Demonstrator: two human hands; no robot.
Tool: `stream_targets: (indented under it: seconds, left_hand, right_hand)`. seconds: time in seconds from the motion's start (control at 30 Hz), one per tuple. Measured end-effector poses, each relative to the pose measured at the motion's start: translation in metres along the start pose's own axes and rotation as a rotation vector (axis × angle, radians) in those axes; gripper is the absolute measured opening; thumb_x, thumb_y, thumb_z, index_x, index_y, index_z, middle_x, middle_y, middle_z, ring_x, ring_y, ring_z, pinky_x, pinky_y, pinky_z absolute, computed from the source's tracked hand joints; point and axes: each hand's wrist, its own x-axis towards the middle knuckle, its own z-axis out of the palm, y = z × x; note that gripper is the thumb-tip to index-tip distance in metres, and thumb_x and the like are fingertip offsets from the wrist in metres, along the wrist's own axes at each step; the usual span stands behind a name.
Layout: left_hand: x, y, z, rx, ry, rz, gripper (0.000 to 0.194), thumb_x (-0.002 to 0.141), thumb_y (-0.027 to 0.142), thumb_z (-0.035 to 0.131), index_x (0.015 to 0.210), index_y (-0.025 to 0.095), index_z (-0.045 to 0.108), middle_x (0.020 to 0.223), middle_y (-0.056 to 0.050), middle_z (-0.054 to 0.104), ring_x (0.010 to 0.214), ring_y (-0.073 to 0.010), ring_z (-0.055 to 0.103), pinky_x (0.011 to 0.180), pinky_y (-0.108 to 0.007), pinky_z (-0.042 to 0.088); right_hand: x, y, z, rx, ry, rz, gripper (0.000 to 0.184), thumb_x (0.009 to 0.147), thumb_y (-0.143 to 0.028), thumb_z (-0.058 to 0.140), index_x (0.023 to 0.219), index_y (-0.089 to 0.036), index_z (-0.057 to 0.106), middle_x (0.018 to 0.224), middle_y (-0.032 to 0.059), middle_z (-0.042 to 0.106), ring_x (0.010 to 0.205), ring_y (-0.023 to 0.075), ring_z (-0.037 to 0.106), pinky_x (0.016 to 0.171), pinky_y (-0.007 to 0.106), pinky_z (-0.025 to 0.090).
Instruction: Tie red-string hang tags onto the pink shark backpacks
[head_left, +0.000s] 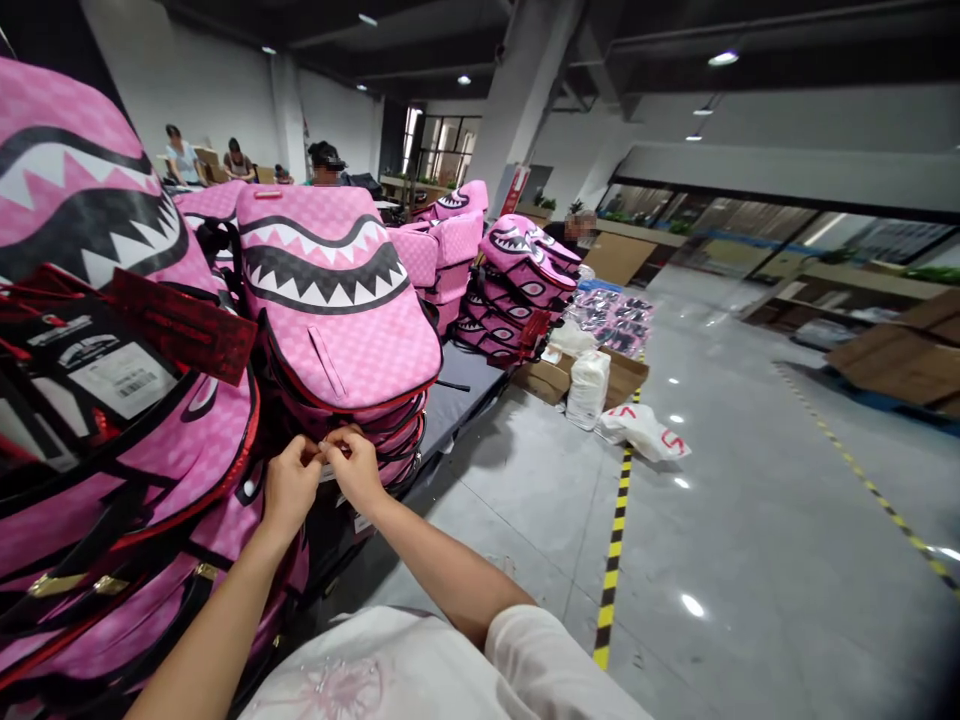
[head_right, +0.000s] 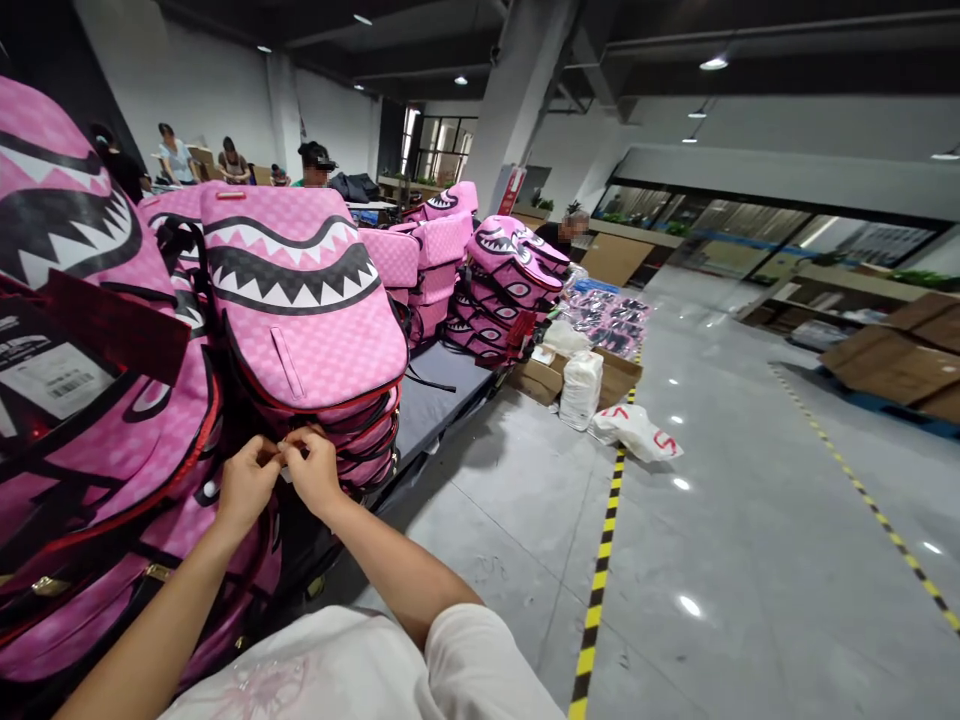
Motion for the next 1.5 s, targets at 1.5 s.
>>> stream_targets:
  seconds: [1.5]
  left_hand:
    - [0.002,-0.007,0.002,0.008,0.055,0.078,0.019,0.079,0.033,0.055,0.085,0.019,0.065,0.08,-0.003,0.072,0.072,-0.0176,0.066,0.068,-0.026,0.048]
  right_hand:
    - [-0.001,-0.007,0.003,0.056,0.107,-0.064,0.009,0.074,-0.018,0.061,0.066,-0.02,0.063,0.075,-0.0005,0.062,0.079,0.0147,0.058,0.077,0.027,0.045]
